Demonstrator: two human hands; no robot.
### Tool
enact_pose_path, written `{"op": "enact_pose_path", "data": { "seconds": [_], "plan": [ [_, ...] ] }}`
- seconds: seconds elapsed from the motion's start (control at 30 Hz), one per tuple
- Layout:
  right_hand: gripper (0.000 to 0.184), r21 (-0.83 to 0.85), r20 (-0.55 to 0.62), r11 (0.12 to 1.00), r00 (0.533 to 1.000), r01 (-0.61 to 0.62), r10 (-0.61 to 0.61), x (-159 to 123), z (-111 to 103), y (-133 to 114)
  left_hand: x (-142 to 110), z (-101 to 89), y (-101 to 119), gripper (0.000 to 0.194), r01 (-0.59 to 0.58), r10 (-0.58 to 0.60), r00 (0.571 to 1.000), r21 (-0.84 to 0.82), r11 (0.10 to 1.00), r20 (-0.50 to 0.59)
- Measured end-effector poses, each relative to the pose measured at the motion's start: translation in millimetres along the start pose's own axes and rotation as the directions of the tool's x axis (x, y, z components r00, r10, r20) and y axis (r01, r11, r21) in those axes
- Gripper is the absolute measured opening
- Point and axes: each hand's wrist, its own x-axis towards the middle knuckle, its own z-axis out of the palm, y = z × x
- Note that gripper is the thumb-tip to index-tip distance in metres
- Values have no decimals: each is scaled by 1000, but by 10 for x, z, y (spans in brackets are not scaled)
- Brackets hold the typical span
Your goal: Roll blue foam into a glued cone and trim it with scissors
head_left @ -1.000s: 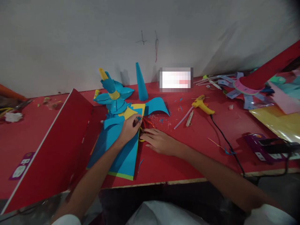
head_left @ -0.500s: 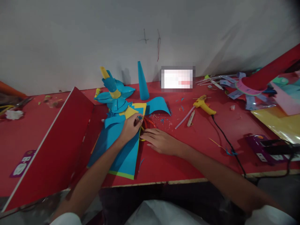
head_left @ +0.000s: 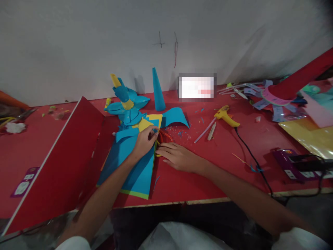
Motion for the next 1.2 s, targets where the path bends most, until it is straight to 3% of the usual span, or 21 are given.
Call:
{"op": "enact_pose_path", "data": {
  "seconds": [0.53,0.8,0.97,1.2],
  "plan": [
    [42,-18,-3,999,999,-39,39,66,60,-16,9,2,16,20,-12,11,1000,61,998,11],
    [46,-34,-4,999,999,-33,33,59,97,-2,-48,-38,120,28,-76,78,997,361,929,9],
    [44,-45,-12,999,1000,-26,26,64,46,-18,-63,-92,186,31,-39,44,999,486,873,1],
    [40,-26,-160,999,987,-21,17,21,-18,-19,-65,-124,187,36,3,-32,999,610,792,38]
  ]
}}
